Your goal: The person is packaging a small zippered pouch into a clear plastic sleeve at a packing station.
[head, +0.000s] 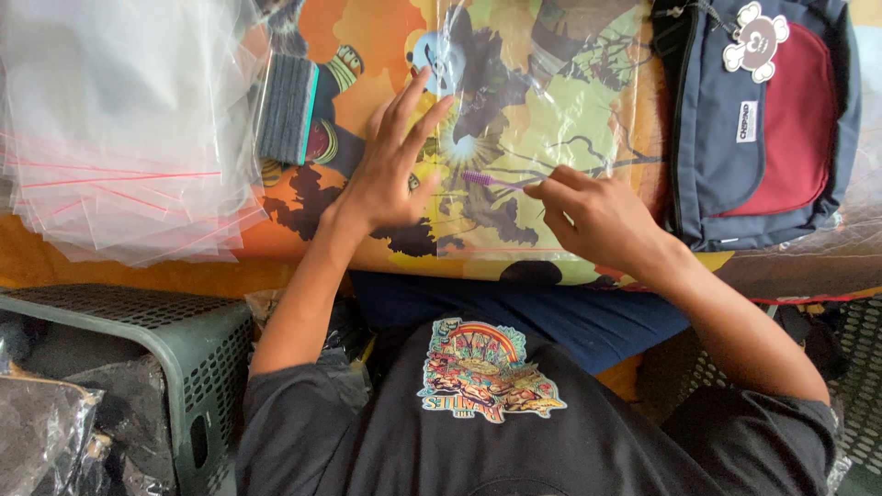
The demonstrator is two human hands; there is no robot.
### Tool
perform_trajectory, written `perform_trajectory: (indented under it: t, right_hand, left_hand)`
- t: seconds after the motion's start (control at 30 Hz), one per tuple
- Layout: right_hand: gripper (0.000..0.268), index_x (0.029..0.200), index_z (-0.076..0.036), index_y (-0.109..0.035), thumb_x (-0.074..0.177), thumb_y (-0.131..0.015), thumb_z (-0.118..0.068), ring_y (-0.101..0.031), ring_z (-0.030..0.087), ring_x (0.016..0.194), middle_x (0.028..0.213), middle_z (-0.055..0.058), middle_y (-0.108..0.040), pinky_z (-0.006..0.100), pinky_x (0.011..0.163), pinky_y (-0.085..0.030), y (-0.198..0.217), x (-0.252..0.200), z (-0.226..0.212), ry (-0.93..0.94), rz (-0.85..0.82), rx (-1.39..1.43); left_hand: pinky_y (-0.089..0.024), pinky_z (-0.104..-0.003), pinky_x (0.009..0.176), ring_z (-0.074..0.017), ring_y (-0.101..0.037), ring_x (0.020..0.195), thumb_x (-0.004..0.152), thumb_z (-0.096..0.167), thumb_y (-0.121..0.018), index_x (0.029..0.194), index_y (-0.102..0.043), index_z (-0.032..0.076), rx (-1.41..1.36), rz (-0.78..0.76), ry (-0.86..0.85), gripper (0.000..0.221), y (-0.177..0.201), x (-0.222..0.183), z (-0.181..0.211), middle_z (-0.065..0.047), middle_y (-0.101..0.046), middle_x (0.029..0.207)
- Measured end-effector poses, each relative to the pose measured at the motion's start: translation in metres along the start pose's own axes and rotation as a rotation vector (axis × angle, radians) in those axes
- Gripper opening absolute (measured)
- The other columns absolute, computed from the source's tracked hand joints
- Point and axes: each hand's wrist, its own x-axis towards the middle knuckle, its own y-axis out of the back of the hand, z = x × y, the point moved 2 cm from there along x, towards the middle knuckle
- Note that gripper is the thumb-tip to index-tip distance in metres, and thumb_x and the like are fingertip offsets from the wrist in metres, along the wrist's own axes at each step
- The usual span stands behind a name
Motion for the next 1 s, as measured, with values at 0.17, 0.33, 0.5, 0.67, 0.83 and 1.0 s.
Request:
perform_trajectory:
  t: [0.17, 0.33, 0.5, 0.67, 0.83, 1.0]
  right_hand:
    - [0.031, 0.113, -0.017, -0.07, 0.09, -0.053, -0.006, -0.062, 0.027, 0.05, 0.093, 0.004, -0.068, 0.039, 0.045, -0.049, -0.014, 0.029, 0.011, 0.095, -0.003, -0.038]
    - [0.03, 0.121, -0.015, -0.066, 0.093, -0.057, -0.017, -0.068, 0.04, 0.062, 0.099, 0.012, -0.066, 0.051, 0.053, -0.054, -0.042, 0.089, 0.071, 0.178, 0.134, -0.08]
    - [0.014, 0.099, -0.005, -0.06, 0.104, -0.049, 0.001, -0.045, 0.016, 0.048, 0.082, 0.008, -0.061, 0.03, 0.034, -0.036, -0.039, 0.163, 0.115, 0.012, 0.254, -0.329]
    - [0.022, 0.106, 0.0, -0.062, 0.091, -0.047, 0.009, -0.055, 0.024, 0.051, 0.087, 0.016, -0.065, 0.033, 0.035, -0.039, -0.023, 0.154, 0.093, -0.02, 0.245, -0.25]
    - [0.029, 0.108, -0.003, -0.067, 0.098, -0.043, 0.011, -0.053, 0.011, 0.041, 0.07, 0.009, -0.067, 0.021, 0.025, -0.038, -0.014, 0.082, 0.035, -0.06, -0.054, 0.033]
    - [0.034, 0.116, -0.01, -0.076, 0.106, -0.048, 0.005, -0.046, 0.006, 0.039, 0.077, 0.006, -0.073, 0.017, 0.028, -0.029, -0.006, 0.09, 0.057, -0.048, 0.03, 0.048]
  left_hand:
    - [-0.01, -0.068, 0.125, -0.0437, -0.003, 0.158, 0.086, 0.078, -0.065, 0.164, 0.006, 0.02, 0.241, -0.094, 0.112, 0.12, -0.025, -0.031, 0.011, -0.022, 0.006, 0.168]
    - [-0.008, -0.066, 0.122, -0.0433, -0.003, 0.155, 0.084, 0.08, -0.059, 0.163, -0.009, 0.018, 0.238, -0.106, 0.068, 0.112, -0.025, -0.032, 0.014, -0.019, -0.006, 0.168]
    - [-0.007, -0.064, 0.126, -0.0358, -0.007, 0.158, 0.092, 0.073, -0.057, 0.162, -0.009, 0.018, 0.321, -0.255, 0.05, 0.102, -0.018, -0.029, 0.019, -0.004, -0.014, 0.171]
    - [-0.005, -0.064, 0.127, -0.0345, -0.006, 0.159, 0.095, 0.074, -0.048, 0.162, -0.005, 0.017, 0.277, -0.245, 0.052, 0.098, -0.018, -0.031, 0.018, -0.005, -0.014, 0.171]
    - [-0.022, -0.063, 0.126, -0.039, -0.022, 0.155, 0.105, 0.062, -0.036, 0.156, -0.015, 0.009, 0.166, -0.016, 0.059, 0.076, -0.02, -0.03, 0.016, -0.021, -0.019, 0.162]
    - [-0.014, -0.062, 0.129, -0.039, -0.009, 0.16, 0.105, 0.055, -0.057, 0.162, -0.001, 0.014, 0.318, -0.112, 0.045, 0.09, -0.024, -0.032, 0.018, -0.012, -0.006, 0.172]
